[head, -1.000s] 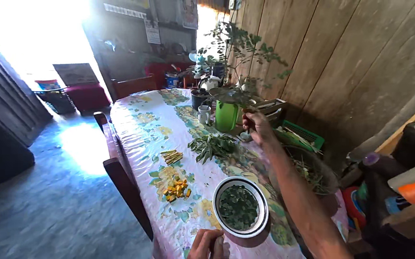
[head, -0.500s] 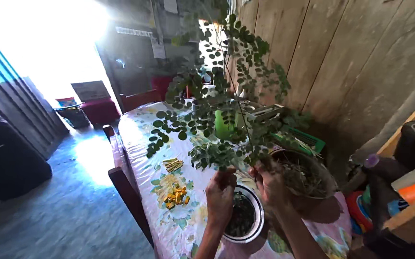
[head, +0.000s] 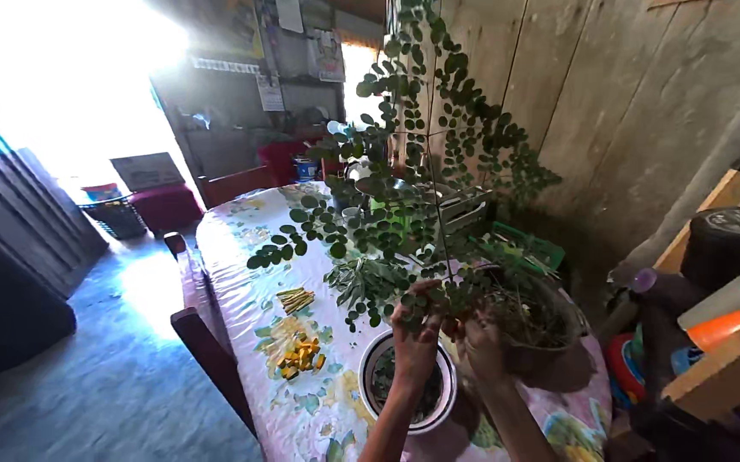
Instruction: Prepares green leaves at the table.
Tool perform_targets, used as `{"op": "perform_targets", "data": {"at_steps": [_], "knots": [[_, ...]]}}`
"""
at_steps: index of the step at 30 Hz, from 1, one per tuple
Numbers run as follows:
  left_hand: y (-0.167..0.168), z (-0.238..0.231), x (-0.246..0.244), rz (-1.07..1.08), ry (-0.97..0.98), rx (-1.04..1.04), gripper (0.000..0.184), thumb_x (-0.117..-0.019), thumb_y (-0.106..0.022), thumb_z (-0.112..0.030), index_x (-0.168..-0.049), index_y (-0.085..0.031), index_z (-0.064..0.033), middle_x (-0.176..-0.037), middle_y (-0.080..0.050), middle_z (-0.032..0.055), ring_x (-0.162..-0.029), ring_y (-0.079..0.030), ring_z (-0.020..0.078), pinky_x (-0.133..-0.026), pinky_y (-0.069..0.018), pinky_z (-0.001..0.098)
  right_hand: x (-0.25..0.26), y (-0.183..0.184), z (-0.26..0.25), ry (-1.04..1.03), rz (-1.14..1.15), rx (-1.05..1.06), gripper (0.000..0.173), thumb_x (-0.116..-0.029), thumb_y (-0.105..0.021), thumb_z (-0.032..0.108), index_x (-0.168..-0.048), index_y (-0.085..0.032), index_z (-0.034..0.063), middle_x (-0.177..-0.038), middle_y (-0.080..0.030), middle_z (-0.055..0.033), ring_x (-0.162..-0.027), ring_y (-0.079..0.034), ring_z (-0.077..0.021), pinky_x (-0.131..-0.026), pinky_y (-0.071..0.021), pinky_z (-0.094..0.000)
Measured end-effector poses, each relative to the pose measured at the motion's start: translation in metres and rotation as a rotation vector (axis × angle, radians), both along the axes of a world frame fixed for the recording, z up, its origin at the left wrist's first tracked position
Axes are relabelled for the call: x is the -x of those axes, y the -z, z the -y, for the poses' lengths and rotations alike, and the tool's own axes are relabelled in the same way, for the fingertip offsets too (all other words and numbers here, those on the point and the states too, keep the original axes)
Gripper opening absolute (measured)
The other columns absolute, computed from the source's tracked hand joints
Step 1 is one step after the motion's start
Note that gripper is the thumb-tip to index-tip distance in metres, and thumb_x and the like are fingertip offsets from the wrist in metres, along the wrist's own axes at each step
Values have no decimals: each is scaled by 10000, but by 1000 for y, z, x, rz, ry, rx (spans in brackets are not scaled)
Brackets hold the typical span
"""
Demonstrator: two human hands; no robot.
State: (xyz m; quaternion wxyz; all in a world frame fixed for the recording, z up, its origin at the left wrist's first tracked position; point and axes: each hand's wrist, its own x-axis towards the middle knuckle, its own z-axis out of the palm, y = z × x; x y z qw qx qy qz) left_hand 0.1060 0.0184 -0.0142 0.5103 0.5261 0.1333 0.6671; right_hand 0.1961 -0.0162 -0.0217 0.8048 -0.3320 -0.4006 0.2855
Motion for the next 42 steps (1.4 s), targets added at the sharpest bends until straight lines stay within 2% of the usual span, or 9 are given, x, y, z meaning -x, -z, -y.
{"op": "perform_targets", "data": {"at_steps": [4, 9, 17, 20, 22, 28, 31, 36, 42], "knots": [[0, 4, -2, -60, -73, 3, 287, -917, -617, 58, -1201, -599, 96, -1073, -697, 91, -995, -678, 100, -921, -575, 275, 4, -3, 1, 31, 93, -35, 249, -938, -468, -43, -1158, -580, -18, -939, -702, -13, -711, -668, -77, -649, -599, -267], [-10, 7, 1, -43, -150, 30, 397, -806, -617, 111, -1184, -654, -7, -1030, -715, 28, -942, -687, 84, -855, -588, 275, 13, -2, 3, 53, 146, -36, 222, -922, -534, -10, -1108, -648, 33, -912, -695, -5, -673, -628, -50, -593, -557, -234], [-4, 12, 6, -42, -244, 32, 315, -868, -649, 80, -1173, -586, 31, -985, -672, -32, -947, -641, -11, -877, -546, 202, 22, -1, 1, 93, 172, -7, 274, -913, -520, -24, -1142, -646, 57, -878, -692, 14, -639, -622, -44, -563, -553, -226], [4, 10, 9, -223, -410, -72, 341, -862, -705, -31, -1157, -607, 108, -984, -683, 73, -940, -650, 30, -885, -533, 200, 19, -1, -1, 78, 221, -26, 262, -928, -518, -13, -1150, -634, 61, -838, -683, 21, -600, -611, -45, -535, -544, -230], [5, 9, 10, -317, -545, -175, 345, -894, -699, -104, -1155, -631, 111, -1001, -695, 141, -959, -662, 97, -897, -529, 250, 18, 0, -3, 80, 248, -46, 219, -931, -536, -5, -1121, -624, 61, -846, -684, 18, -650, -644, -63, -585, -577, -260], [10, -3, 1, -85, -544, -185, 331, -863, -735, -154, -1147, -644, -12, -1034, -670, 42, -938, -656, 76, -819, -576, 252, 36, -17, 4, 21, 112, 42, 310, -898, -510, -71, -1134, -654, 69, -987, -707, 8, -892, -685, -68, -807, -598, -289], [9, 3, -2, -49, -482, -82, 294, -877, -687, -91, -1160, -653, -23, -1067, -671, 48, -950, -661, 96, -823, -581, 276, 36, -25, -4, -6, 81, 70, 165, -977, -581, 65, -1111, -659, 121, -967, -693, 38, -856, -668, -45, -750, -591, -258], [6, 16, 18, -79, -436, 105, 310, -920, -597, 45, -1229, -601, 71, -1031, -696, 60, -962, -660, 43, -895, -541, 225, 12, -45, -46, -47, 250, 185, 119, -1054, -530, 227, -1031, -577, 119, -647, -520, 33, -453, -475, -53, -432, -464, -219], [18, 15, 53, -21, -258, 164, 258, -922, -564, 96, -1174, -597, 55, -979, -709, 48, -882, -705, 100, -840, -607, 276, -11, -99, -163, 92, 367, 316, 180, -1034, -504, 102, -1140, -567, -29, -784, -566, -27, -563, -552, -84, -549, -534, -257]]}}
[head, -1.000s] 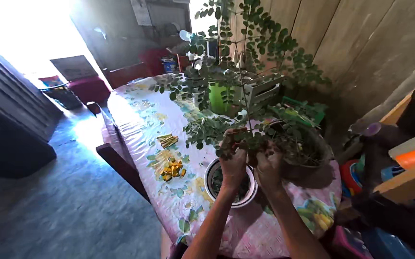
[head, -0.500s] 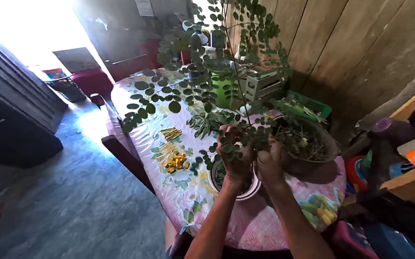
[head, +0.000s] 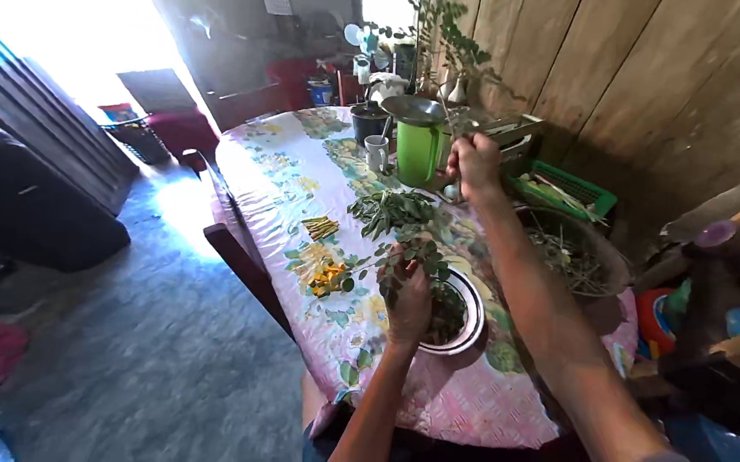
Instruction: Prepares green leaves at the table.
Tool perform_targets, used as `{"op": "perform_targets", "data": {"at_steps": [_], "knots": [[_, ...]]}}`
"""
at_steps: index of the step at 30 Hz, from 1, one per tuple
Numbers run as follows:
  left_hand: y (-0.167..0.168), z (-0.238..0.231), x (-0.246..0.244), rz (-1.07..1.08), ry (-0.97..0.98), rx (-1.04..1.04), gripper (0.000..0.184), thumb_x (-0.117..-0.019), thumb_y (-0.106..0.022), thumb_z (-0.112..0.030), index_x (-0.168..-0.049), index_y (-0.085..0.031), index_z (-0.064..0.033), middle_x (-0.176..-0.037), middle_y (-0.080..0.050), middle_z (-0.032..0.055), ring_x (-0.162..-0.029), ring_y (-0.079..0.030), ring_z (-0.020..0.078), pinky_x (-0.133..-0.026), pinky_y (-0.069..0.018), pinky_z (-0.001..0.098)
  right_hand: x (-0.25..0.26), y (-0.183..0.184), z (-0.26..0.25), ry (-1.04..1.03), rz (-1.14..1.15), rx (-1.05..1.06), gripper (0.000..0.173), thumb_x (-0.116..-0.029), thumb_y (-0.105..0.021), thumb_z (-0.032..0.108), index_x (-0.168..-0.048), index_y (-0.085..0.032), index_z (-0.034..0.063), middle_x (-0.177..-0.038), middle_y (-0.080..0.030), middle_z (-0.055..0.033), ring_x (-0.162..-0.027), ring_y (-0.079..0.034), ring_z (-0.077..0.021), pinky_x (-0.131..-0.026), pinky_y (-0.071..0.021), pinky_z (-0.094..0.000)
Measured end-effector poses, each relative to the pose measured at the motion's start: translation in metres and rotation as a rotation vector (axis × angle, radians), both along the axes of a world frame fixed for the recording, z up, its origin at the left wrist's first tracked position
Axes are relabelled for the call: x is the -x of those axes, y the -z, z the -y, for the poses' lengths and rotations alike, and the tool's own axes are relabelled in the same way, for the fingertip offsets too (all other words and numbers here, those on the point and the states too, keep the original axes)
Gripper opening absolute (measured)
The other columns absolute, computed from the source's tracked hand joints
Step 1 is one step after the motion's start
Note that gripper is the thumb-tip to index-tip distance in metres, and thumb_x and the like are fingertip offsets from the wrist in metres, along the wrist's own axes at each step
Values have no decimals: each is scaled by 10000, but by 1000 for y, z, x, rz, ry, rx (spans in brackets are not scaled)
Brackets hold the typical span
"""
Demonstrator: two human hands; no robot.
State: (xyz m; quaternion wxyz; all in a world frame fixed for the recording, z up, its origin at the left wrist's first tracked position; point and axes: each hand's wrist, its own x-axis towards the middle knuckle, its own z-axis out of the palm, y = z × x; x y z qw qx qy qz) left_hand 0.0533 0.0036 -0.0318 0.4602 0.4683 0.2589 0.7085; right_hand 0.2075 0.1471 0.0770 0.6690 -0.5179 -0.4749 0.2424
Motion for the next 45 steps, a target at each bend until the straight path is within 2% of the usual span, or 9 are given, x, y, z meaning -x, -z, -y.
{"op": "perform_targets", "data": {"at_steps": [9, 14, 18, 24, 31, 35, 39, 42, 45], "knots": [[10, -9, 34, -89, 38, 44, 260, -918, -602, 92, -1170, -635, 39, -1012, -719, 93, -844, -708, 138, -814, -617, 298, -28, -15, -135, 124, 313, 232, 264, -943, -580, 66, -1182, -636, -29, -1009, -704, -143, -779, -688, -206, -699, -576, -377], [17, -9, 48, -137, 91, 33, 231, -933, -595, 73, -1157, -641, 48, -999, -718, 88, -867, -707, 130, -836, -610, 290, -30, -34, -75, 352, 893, 231, 430, -1012, -543, 298, -1229, -641, -60, -1219, -651, -290, -1174, -625, -433, -1007, -462, -610], [24, -6, 49, -180, 115, 27, 247, -941, -578, 65, -1177, -639, 21, -1019, -723, 75, -877, -715, 135, -838, -618, 299, -10, -6, 47, -19, 947, -34, 312, -1057, -475, 225, -1129, -637, -32, -963, -693, -155, -830, -699, -244, -773, -595, -443], [26, 4, 34, -102, 53, -54, 306, -862, -651, 89, -1141, -696, -30, -1050, -733, 18, -959, -702, 96, -856, -603, 272, 8, 68, 147, -734, 548, 46, 199, -998, -610, 186, -1125, -662, 42, -936, -705, -42, -750, -691, -121, -655, -618, -278], [25, 16, 30, -288, -121, -93, 247, -818, -696, 50, -1058, -679, -9, -926, -708, -47, -882, -672, -15, -819, -581, 189, 8, 96, 149, -792, 255, 41, 230, -1040, -547, 285, -1037, -666, 89, -832, -652, -14, -676, -639, -92, -604, -579, -254], [27, 18, 26, -362, -73, -96, 243, -842, -696, 30, -1079, -686, -25, -953, -708, -39, -890, -672, 1, -814, -586, 204, 4, 98, 155, -441, 476, -170, 148, -965, -656, 200, -1030, -651, 66, -908, -658, -9, -751, -634, -82, -652, -566, -251], [28, 18, 22, -400, 1, -76, 227, -858, -687, 30, -1076, -706, -31, -967, -718, -27, -884, -679, 8, -788, -591, 203, -4, 79, 167, -505, 689, -295, 107, -902, -676, 166, -888, -657, 62, -824, -616, 6, -687, -574, -39, -602, -518, -202], [30, 18, 22, -481, -3, -80, 229, -858, -688, 5, -1084, -706, -24, -956, -700, -22, -871, -654, -7, -788, -566, 185, -6, 75, 174, -380, 856, -183, 465, -947, -602, 217, -1369, -619, 21, -789, -599, 11, -615, -514, -51, -549, -475, -233], [31, 15, 24, -390, 97, -54, 252, -866, -652, 45, -1103, -700, -25, -1000, -724, 1, -913, -688, 48, -817, -598, 238, -14, 74, 176, -201, 780, -54, 557, -999, -583, 334, -1504, -505, 113, -801, -590, 7, -600, -516, -83, -525, -476, -279]]}}
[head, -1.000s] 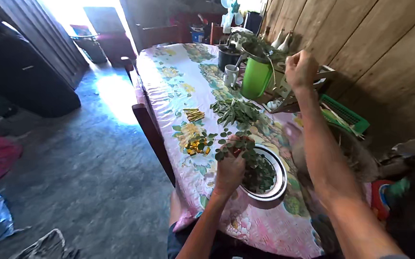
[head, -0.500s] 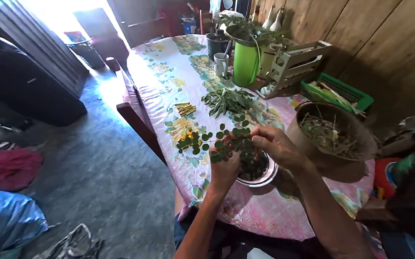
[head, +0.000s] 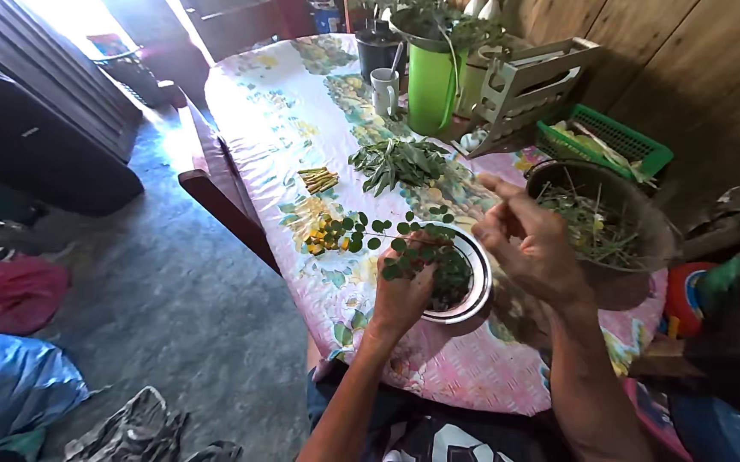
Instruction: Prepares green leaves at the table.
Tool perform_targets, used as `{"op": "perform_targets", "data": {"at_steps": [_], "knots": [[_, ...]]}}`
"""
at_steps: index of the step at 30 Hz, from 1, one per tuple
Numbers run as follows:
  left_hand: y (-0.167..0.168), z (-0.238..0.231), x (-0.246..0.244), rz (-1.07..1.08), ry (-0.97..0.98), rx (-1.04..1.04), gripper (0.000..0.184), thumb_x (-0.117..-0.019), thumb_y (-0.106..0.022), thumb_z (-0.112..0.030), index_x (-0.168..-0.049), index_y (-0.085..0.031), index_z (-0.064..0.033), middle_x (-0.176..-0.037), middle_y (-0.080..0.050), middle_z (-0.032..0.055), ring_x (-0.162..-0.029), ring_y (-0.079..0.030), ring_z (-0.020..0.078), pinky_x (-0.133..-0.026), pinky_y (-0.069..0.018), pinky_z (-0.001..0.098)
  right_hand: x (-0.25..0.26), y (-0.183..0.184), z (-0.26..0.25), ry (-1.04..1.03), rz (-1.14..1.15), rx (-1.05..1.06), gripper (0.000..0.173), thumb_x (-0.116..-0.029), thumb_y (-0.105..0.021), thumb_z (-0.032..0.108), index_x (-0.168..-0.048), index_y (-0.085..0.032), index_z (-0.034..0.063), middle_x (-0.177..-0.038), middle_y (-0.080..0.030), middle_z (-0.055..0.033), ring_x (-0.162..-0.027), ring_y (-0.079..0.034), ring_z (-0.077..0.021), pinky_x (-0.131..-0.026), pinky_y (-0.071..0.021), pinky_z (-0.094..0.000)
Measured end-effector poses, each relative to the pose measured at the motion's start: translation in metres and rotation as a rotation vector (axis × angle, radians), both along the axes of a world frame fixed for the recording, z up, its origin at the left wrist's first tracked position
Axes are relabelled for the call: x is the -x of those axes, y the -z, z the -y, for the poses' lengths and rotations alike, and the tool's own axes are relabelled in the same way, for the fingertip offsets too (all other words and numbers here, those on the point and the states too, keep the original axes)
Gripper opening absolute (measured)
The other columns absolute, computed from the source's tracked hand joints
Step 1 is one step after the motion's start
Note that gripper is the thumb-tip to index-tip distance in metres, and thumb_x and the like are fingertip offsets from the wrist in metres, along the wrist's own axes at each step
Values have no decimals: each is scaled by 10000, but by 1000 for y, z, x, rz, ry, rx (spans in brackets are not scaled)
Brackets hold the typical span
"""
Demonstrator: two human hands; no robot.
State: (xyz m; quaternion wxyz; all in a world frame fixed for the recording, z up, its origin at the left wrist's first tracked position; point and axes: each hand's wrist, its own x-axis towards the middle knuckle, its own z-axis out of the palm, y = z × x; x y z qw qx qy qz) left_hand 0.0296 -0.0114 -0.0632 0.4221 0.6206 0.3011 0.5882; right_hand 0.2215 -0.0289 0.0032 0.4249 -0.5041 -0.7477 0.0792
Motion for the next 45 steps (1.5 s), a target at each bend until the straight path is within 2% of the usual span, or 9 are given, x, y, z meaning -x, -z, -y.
{"op": "perform_targets", "data": {"at_steps": [5, 15, 18, 21, 23, 26, 33, 37, 45], "knots": [[-2, -2, 3, 91, 78, 94, 289, -891, -619, 69, -1149, -695, -38, -1063, -720, 27, -959, -689, 97, -840, -600, 273, -8, 12, -12, -270, -291, 267, 188, -1002, -598, 184, -1137, -651, 64, -947, -706, -41, -714, -681, -124, -598, -601, -273], [3, 4, 5, 115, -121, 30, 257, -799, -732, 44, -1030, -707, -66, -896, -702, -81, -831, -654, -28, -754, -560, 160, 12, 25, -17, -542, -564, 504, 163, -1022, -571, 213, -962, -642, 79, -740, -608, -33, -592, -591, -88, -538, -533, -225], [2, 4, 7, 122, -104, 19, 256, -801, -721, 52, -1020, -709, -81, -885, -704, -79, -828, -663, -19, -756, -573, 176, 20, 30, -17, -542, -608, 445, 114, -1000, -585, 193, -948, -632, 103, -747, -594, -15, -584, -571, -74, -532, -526, -220], [-2, 3, 10, 247, 60, 127, 301, -876, -670, 45, -1157, -691, -63, -1020, -731, -4, -918, -698, 73, -822, -604, 262, 31, 37, -20, -519, -756, 424, 112, -1006, -569, 186, -937, -637, 130, -762, -598, -10, -559, -548, -57, -506, -504, -201], [-2, 3, 14, 396, 188, 283, 323, -943, -644, -121, -1265, -639, -92, -1105, -710, 39, -959, -692, 134, -852, -596, 336, 35, 41, -22, -503, -798, 397, 116, -1010, -567, 184, -958, -645, 116, -758, -596, -26, -553, -546, -70, -511, -509, -215], [-9, 5, 14, 478, 202, 382, 341, -942, -641, -328, -1188, -666, -92, -1063, -691, 88, -925, -695, 188, -851, -601, 401, 37, 43, -23, -457, -771, 356, 113, -1010, -585, 196, -971, -653, 115, -781, -611, -35, -571, -556, -81, -525, -519, -222], [-22, 0, 3, 415, 23, 293, 148, -962, -676, -48, -1110, -664, -50, -944, -696, 74, -792, -679, 132, -727, -597, 291, 39, 46, -24, -383, -535, 237, 109, -991, -584, 154, -998, -643, 63, -788, -634, -46, -609, -610, -113, -541, -552, -254], [-19, 1, 8, 233, -11, 144, 162, -958, -686, -37, -1119, -673, -22, -950, -715, 85, -809, -703, 159, -763, -620, 318, 39, 45, -23, -275, -324, 58, 145, -954, -640, 123, -1069, -671, 39, -979, -689, -30, -846, -674, -95, -736, -599, -275], [-22, -3, 6, 220, 3, 187, 254, -952, -673, -36, -1204, -645, -43, -1011, -689, 97, -795, -688, 171, -715, -615, 325, 42, 49, -22, -306, -620, 213, 149, -983, -599, 60, -1120, -655, 55, -919, -680, -25, -715, -632, -72, -622, -559, -217]]}}
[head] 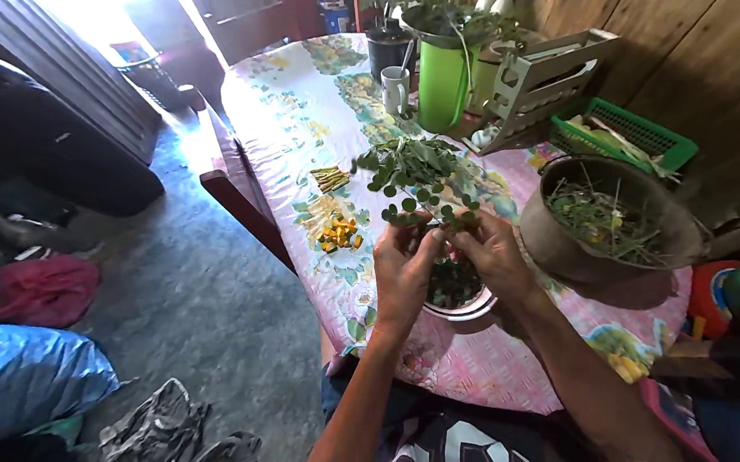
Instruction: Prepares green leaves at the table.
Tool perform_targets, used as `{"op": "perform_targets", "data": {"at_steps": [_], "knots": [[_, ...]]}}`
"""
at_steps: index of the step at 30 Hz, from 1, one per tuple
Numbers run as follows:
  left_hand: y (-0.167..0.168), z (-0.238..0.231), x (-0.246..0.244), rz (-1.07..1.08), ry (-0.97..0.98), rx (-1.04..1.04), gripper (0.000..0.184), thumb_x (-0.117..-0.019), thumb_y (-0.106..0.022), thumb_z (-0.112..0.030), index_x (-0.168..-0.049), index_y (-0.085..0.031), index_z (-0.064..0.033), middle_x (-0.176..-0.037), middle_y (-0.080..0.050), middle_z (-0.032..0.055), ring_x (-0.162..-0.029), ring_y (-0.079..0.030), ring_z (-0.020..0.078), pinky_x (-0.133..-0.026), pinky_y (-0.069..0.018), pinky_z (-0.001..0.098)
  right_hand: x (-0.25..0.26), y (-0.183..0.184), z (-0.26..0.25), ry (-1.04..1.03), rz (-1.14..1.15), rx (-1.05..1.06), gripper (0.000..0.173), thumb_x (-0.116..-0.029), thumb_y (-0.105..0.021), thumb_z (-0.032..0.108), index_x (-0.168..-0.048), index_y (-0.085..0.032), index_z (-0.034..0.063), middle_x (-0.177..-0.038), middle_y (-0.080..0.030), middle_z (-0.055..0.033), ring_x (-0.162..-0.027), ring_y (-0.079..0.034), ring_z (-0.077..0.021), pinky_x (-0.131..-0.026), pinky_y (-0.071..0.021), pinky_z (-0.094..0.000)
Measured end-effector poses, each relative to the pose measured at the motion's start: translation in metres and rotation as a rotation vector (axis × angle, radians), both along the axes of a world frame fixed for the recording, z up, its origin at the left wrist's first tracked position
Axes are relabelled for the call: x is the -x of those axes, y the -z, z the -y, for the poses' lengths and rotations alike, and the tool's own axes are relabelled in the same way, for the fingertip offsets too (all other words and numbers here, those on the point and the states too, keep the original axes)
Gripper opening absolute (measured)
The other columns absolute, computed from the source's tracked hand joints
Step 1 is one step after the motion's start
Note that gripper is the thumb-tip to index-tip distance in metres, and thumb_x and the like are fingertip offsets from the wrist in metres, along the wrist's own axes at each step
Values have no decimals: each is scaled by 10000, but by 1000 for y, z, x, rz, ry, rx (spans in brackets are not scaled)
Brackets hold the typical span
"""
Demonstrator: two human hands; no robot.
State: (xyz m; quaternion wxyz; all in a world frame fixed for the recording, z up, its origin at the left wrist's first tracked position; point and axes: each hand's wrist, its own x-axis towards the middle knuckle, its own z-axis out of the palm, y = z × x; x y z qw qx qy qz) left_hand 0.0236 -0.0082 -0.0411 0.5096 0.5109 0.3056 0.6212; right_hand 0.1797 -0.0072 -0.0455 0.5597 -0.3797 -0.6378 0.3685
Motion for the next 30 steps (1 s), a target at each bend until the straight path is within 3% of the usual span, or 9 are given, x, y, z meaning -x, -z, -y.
{"op": "perform_targets", "data": {"at_steps": [3, 5, 8, 17, 19, 23, 30], "knots": [[1, -1, -2, 12, 21, 18, 162, -970, -639, -47, -1132, -637, -41, -987, -670, 95, -781, -676, 168, -704, -609, 320, 0, 4, -3, -54, -72, 30, 139, -977, -604, 53, -1101, -666, 54, -885, -671, -29, -675, -613, -71, -585, -541, -210], [1, -3, -2, -53, -1, -37, 133, -977, -627, -41, -1109, -644, -31, -946, -670, 104, -737, -662, 173, -665, -599, 311, -4, 3, -5, -12, 73, -29, 138, -963, -639, 77, -1089, -679, 39, -845, -668, -29, -604, -585, -68, -516, -513, -204], [-1, -2, 3, -207, -33, -120, 114, -992, -614, -47, -1100, -649, -37, -937, -693, 92, -721, -680, 174, -644, -610, 306, -6, 1, -4, 52, 245, -99, 145, -974, -650, 140, -1075, -680, 41, -843, -640, -22, -586, -556, -69, -504, -499, -214], [-4, -9, 13, -358, 64, -247, 122, -994, -599, -55, -1096, -664, -35, -931, -693, 62, -706, -666, 139, -626, -595, 275, -10, 0, -6, -271, -213, 212, 99, -1003, -586, 65, -1064, -650, 21, -805, -633, -66, -533, -535, -72, -482, -498, -203], [-5, -10, 14, -391, 71, -270, 118, -989, -606, -63, -1091, -664, -45, -925, -695, 55, -700, -667, 138, -613, -592, 276, -10, 0, -6, -289, -238, 202, 108, -995, -573, 31, -1073, -645, 11, -811, -645, -80, -513, -538, -77, -469, -505, -210], [-6, -10, 15, -418, 91, -247, 118, -952, -690, -65, -1069, -680, -63, -993, -704, 55, -805, -704, 164, -689, -633, 312, -11, 0, -5, -300, -244, 173, 156, -985, -548, -13, -1113, -634, 7, -852, -673, -101, -549, -611, -112, -490, -566, -250], [-9, -12, 19, -420, 164, -261, 87, -981, -638, -29, -1068, -639, -25, -927, -689, 82, -731, -698, 170, -658, -635, 309, -8, 1, -4, -262, -169, 104, 139, -1016, -528, 48, -1116, -620, 19, -829, -658, -86, -527, -603, -111, -481, -570, -252]]}}
